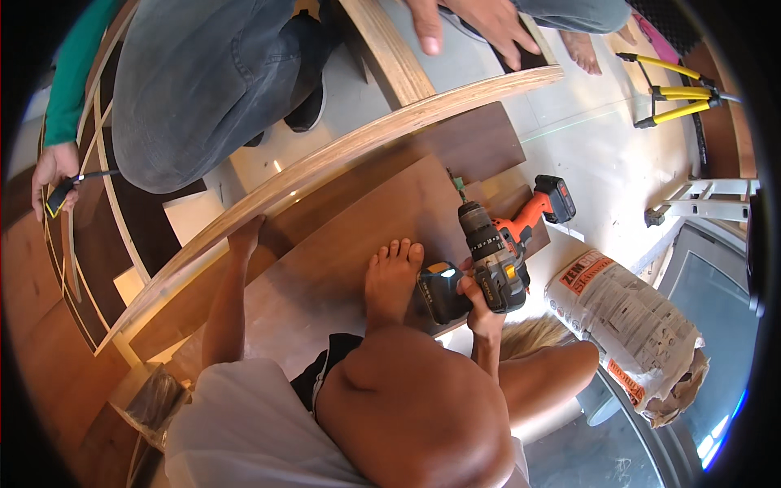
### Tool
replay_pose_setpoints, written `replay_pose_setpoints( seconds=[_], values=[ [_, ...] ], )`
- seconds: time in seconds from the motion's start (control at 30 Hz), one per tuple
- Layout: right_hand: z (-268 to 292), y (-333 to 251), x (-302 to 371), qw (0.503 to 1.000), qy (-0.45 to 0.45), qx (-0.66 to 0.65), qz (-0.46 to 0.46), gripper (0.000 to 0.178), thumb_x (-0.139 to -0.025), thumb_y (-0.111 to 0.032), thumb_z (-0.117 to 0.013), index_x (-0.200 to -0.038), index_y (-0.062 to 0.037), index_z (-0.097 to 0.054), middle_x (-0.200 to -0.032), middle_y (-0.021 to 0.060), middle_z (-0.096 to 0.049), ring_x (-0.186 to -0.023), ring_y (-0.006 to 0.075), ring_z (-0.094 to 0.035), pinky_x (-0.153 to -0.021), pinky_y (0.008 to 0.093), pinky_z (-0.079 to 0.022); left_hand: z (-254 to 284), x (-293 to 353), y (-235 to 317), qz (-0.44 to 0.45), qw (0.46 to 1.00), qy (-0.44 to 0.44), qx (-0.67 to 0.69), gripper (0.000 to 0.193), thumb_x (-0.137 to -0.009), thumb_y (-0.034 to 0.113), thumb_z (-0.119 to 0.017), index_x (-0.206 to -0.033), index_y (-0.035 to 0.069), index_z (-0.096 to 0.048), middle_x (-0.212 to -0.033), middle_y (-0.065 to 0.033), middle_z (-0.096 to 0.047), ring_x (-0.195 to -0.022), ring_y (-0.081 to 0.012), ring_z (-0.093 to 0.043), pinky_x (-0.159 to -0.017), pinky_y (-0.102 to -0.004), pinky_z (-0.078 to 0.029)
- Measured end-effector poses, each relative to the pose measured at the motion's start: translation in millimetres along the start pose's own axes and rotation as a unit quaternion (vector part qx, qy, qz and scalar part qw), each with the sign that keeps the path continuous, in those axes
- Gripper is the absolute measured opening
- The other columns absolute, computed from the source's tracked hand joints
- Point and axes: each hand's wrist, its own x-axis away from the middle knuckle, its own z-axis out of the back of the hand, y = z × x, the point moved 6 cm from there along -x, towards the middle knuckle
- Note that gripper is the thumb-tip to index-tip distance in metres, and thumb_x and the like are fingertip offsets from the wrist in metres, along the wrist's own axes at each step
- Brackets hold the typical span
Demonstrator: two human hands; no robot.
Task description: The person uses a power drill to drive screws into wooden boards of a large grid structure on the floor while others assist with measuring and positioning.
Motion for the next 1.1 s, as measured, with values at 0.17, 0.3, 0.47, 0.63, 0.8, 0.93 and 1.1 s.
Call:
replay_pose_setpoints(
  seconds=[0.17,0.3,0.47,0.63,0.8,0.93,1.1],
  values=[
    [0,4,-2,0.999,0.026,0.025,-0.004,0.036,-0.086,-0.011,-0.075,-0.118,0.0029,-0.066,-0.096,0.0101,-0.069,-0.074,0.0145,-0.063,-0.069,0.0302,-0.052,3,-3,10,-0.023,0.999,0.042,0.007,0.036,-0.094,0.033,-0.075,-0.114,0.004,-0.070,-0.110,-0.0156,-0.072,-0.109,-0.0318,-0.067,-0.099,-0.0440,-0.049],
    [-15,1,-9,1.000,-0.014,0.003,0.009,0.038,-0.088,-0.013,-0.074,-0.121,0.0026,-0.064,-0.098,0.0108,-0.068,-0.073,0.0143,-0.062,-0.070,0.0299,-0.051,35,8,-80,-0.112,0.880,0.120,-0.446,0.035,-0.098,0.036,-0.072,-0.116,0.006,-0.073,-0.116,-0.0154,-0.076,-0.115,-0.0318,-0.068,-0.101,-0.0446,-0.050],
    [1,9,-6,1.000,-0.012,-0.007,-0.011,0.050,-0.089,-0.011,-0.073,-0.134,0.0010,-0.056,-0.111,0.0157,-0.065,-0.074,0.0157,-0.061,-0.070,0.0310,-0.051,23,0,-88,-0.076,0.993,0.044,-0.082,0.032,-0.095,0.032,-0.076,-0.118,0.010,-0.074,-0.112,-0.0137,-0.075,-0.111,-0.0318,-0.068,-0.100,-0.0455,-0.049],
    [-3,11,-9,0.999,-0.001,-0.040,-0.009,0.051,-0.088,-0.010,-0.073,-0.136,0.0012,-0.056,-0.111,0.0157,-0.065,-0.074,0.0159,-0.060,-0.070,0.0312,-0.051,17,5,-23,-0.081,0.988,0.070,-0.112,0.025,-0.097,0.028,-0.073,-0.109,0.007,-0.071,-0.099,-0.0158,-0.073,-0.100,-0.0376,-0.067,-0.094,-0.0502,-0.049],
    [12,18,-3,0.999,0.017,-0.030,-0.019,0.049,-0.087,-0.011,-0.074,-0.132,0.0006,-0.059,-0.108,0.0132,-0.066,-0.075,0.0151,-0.061,-0.070,0.0304,-0.052,37,-35,-15,-0.084,0.982,0.133,-0.104,0.034,-0.102,0.022,-0.061,-0.127,0.000,-0.062,-0.112,-0.0228,-0.070,-0.112,-0.0357,-0.067,-0.101,-0.0506,-0.048],
    [2,8,-9,0.999,0.015,-0.024,-0.045,0.040,-0.084,-0.011,-0.075,-0.121,0.0004,-0.063,-0.103,0.0112,-0.068,-0.075,0.0149,-0.062,-0.070,0.0301,-0.052,41,-65,-37,-0.042,0.981,0.147,-0.119,0.030,-0.103,0.021,-0.059,-0.124,-0.001,-0.062,-0.109,-0.0225,-0.069,-0.108,-0.0358,-0.066,-0.098,-0.0499,-0.049],
    [10,16,-6,0.996,-0.012,-0.066,-0.054,0.076,-0.086,-0.003,-0.077,-0.154,0.0001,-0.043,-0.112,0.0100,-0.070,-0.101,0.0193,-0.067,-0.092,0.0356,-0.055,30,-79,-38,-0.028,0.980,0.150,-0.125,0.026,-0.105,0.020,-0.056,-0.119,-0.001,-0.061,-0.105,-0.0221,-0.067,-0.103,-0.0360,-0.065,-0.094,-0.0490,-0.049]
  ],
)
